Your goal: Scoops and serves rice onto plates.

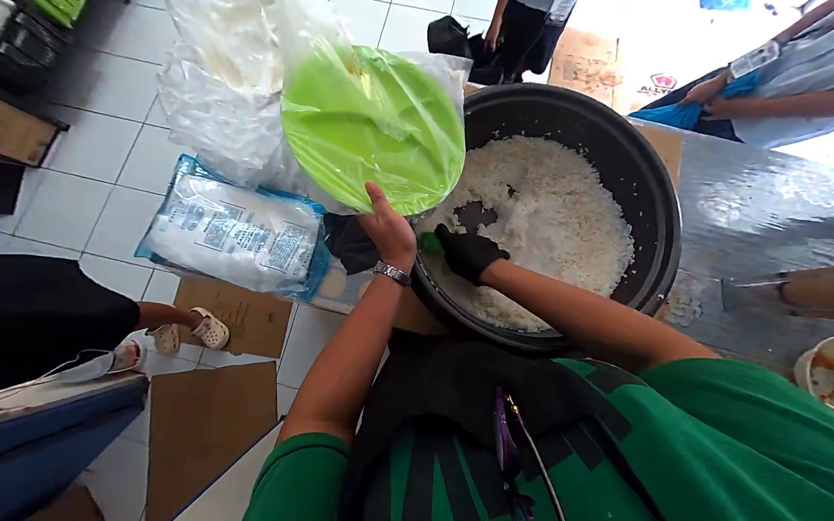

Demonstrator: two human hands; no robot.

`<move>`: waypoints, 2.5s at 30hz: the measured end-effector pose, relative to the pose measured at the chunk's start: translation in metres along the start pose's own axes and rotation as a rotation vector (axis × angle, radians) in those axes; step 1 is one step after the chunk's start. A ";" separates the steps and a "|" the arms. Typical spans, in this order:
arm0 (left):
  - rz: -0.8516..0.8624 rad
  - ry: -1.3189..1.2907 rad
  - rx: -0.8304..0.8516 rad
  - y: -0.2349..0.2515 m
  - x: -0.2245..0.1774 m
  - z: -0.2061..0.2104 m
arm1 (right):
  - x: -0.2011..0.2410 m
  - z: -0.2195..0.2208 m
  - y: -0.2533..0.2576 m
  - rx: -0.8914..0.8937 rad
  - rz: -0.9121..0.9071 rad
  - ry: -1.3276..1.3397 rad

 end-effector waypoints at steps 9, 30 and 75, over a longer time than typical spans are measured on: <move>0.049 -0.008 0.027 0.000 0.001 0.002 | -0.034 0.032 -0.068 0.296 -0.064 -0.186; 0.094 0.078 0.014 -0.002 -0.001 0.004 | -0.051 0.045 -0.076 0.383 -0.108 -0.353; 0.077 0.107 0.082 0.002 -0.002 0.006 | -0.031 0.035 -0.048 0.239 -0.099 -0.216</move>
Point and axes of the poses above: each hand's wrist, its own y-axis towards the middle knuckle, its own z-axis out of the palm, x = y × z, the point moved 5 cm from there along y, towards the middle knuckle, and after that the axes turned 9 degrees about x, right-handed, at the moved point
